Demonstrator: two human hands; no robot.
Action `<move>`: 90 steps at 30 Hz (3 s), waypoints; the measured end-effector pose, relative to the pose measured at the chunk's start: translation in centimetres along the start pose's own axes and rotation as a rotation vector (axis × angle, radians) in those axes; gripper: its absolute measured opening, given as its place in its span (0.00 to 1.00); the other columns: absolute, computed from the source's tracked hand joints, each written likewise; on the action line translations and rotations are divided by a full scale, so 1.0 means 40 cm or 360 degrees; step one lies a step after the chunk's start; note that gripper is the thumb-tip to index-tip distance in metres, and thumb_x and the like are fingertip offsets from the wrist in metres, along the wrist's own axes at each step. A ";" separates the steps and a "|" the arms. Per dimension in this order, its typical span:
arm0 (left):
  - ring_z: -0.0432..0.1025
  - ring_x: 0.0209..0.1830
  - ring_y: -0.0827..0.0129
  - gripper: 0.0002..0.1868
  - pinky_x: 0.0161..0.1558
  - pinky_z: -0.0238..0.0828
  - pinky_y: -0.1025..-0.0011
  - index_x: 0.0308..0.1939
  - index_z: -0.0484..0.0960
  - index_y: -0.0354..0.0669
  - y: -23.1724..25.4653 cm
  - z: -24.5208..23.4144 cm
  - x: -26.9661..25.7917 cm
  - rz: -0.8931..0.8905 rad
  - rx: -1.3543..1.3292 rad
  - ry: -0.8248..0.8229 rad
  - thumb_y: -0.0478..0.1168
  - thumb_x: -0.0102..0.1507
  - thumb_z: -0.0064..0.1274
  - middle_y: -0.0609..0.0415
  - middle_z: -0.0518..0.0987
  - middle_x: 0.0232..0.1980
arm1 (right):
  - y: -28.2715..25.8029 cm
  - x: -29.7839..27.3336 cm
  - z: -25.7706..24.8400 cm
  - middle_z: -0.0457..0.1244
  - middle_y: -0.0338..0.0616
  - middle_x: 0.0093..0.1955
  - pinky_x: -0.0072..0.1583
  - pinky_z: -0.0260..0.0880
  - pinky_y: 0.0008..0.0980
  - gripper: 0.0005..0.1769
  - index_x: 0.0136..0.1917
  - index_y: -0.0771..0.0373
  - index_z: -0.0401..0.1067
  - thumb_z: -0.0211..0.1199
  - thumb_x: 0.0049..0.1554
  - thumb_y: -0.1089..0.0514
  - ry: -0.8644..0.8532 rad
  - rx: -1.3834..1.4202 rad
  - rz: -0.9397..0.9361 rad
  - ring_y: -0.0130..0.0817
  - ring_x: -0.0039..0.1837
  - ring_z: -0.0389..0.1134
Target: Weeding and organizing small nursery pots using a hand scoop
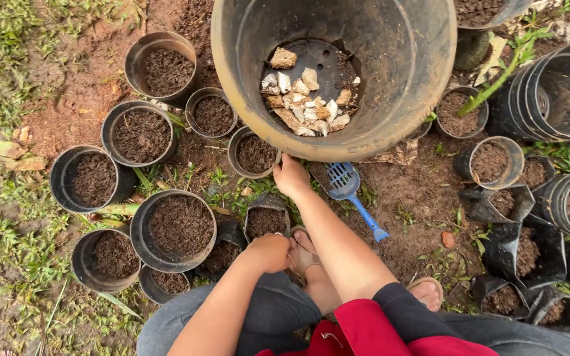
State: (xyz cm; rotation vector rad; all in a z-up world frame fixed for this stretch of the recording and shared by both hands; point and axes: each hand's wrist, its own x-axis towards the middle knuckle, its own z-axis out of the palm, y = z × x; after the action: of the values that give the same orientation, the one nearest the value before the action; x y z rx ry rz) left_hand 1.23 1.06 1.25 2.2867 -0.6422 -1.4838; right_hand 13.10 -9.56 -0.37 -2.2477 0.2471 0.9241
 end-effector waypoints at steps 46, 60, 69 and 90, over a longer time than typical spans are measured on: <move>0.77 0.53 0.41 0.23 0.48 0.79 0.40 0.64 0.75 0.41 -0.201 -0.046 -0.042 -0.0795 -0.0176 0.0825 0.43 0.66 0.47 0.35 0.78 0.55 | 0.110 0.051 0.263 0.69 0.50 0.57 0.66 0.64 0.57 0.18 0.60 0.60 0.78 0.58 0.62 0.52 0.0185 -0.0751 -0.0959 0.52 0.66 0.66; 0.77 0.56 0.46 0.21 0.49 0.82 0.45 0.67 0.72 0.39 -0.157 -0.119 -0.087 -0.0840 -0.0193 0.0871 0.37 0.70 0.42 0.36 0.76 0.59 | -0.031 0.059 0.291 0.51 0.46 0.75 0.69 0.48 0.42 0.22 0.70 0.49 0.66 0.40 0.67 0.59 -0.0518 -0.1519 -0.0347 0.42 0.73 0.48; 0.77 0.56 0.48 0.22 0.48 0.81 0.47 0.68 0.72 0.46 -0.208 -0.081 -0.061 -0.0815 -0.0171 0.0889 0.40 0.69 0.43 0.40 0.76 0.61 | 0.015 0.058 0.317 0.55 0.45 0.69 0.64 0.48 0.45 0.18 0.62 0.52 0.73 0.46 0.65 0.60 -0.0329 -0.1284 -0.0494 0.43 0.70 0.48; 0.74 0.61 0.41 0.25 0.61 0.67 0.39 0.69 0.72 0.54 -0.093 -0.076 -0.062 -0.0466 -0.0276 0.0917 0.46 0.67 0.43 0.38 0.79 0.59 | 0.563 -0.075 0.144 0.65 0.50 0.41 0.44 0.71 0.27 0.17 0.55 0.66 0.63 0.60 0.52 0.66 0.0551 0.1454 -0.0228 0.34 0.41 0.71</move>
State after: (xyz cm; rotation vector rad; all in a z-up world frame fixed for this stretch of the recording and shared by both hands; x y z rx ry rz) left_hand 3.83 5.65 2.46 2.5632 -0.0152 -0.8561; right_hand -1.45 -22.84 -13.10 -1.5138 0.5303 0.2331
